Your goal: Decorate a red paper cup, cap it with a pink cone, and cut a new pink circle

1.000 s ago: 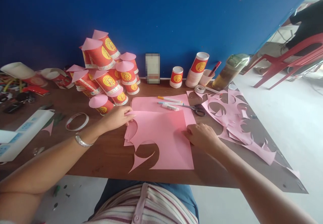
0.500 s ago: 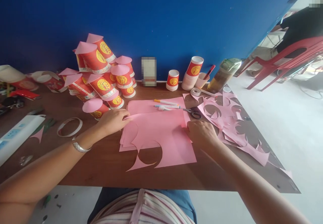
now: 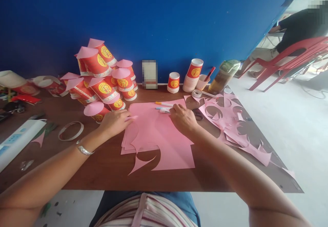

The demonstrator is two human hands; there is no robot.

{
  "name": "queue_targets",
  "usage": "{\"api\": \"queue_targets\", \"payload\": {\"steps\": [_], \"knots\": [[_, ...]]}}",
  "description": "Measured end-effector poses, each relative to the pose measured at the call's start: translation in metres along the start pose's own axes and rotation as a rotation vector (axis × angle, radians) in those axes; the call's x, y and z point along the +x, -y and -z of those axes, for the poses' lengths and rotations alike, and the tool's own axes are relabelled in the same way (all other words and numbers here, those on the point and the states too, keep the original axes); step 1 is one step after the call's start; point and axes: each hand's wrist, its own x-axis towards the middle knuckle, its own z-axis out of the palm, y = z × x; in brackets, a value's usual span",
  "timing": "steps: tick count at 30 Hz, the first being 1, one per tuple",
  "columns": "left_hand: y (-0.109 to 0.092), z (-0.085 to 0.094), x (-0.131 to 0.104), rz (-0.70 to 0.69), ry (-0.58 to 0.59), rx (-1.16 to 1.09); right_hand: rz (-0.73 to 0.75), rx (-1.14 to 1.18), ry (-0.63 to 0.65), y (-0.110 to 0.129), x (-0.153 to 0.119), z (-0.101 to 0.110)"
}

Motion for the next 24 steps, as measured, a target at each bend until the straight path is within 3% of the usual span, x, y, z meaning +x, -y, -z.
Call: {"api": "queue_targets", "payload": {"steps": [5, 10, 14, 17, 24], "knots": [[0.000, 0.004, 0.001, 0.041, 0.010, -0.001, 0.077, -0.075, 0.083, 0.008, 0.036, -0.005], [0.001, 0.002, 0.000, 0.051, 0.013, -0.029, 0.123, -0.088, 0.023, 0.007, 0.047, -0.009], [0.001, 0.003, -0.001, 0.069, 0.032, -0.036, 0.190, -0.046, -0.139, 0.015, 0.029, -0.010], [0.000, 0.004, 0.000, 0.082, 0.047, -0.042, 0.337, 0.029, -0.273, 0.026, 0.003, -0.016], [-0.005, 0.005, 0.002, 0.086, 0.055, -0.060, 0.483, -0.007, -0.330, 0.029, -0.030, -0.037]]}}
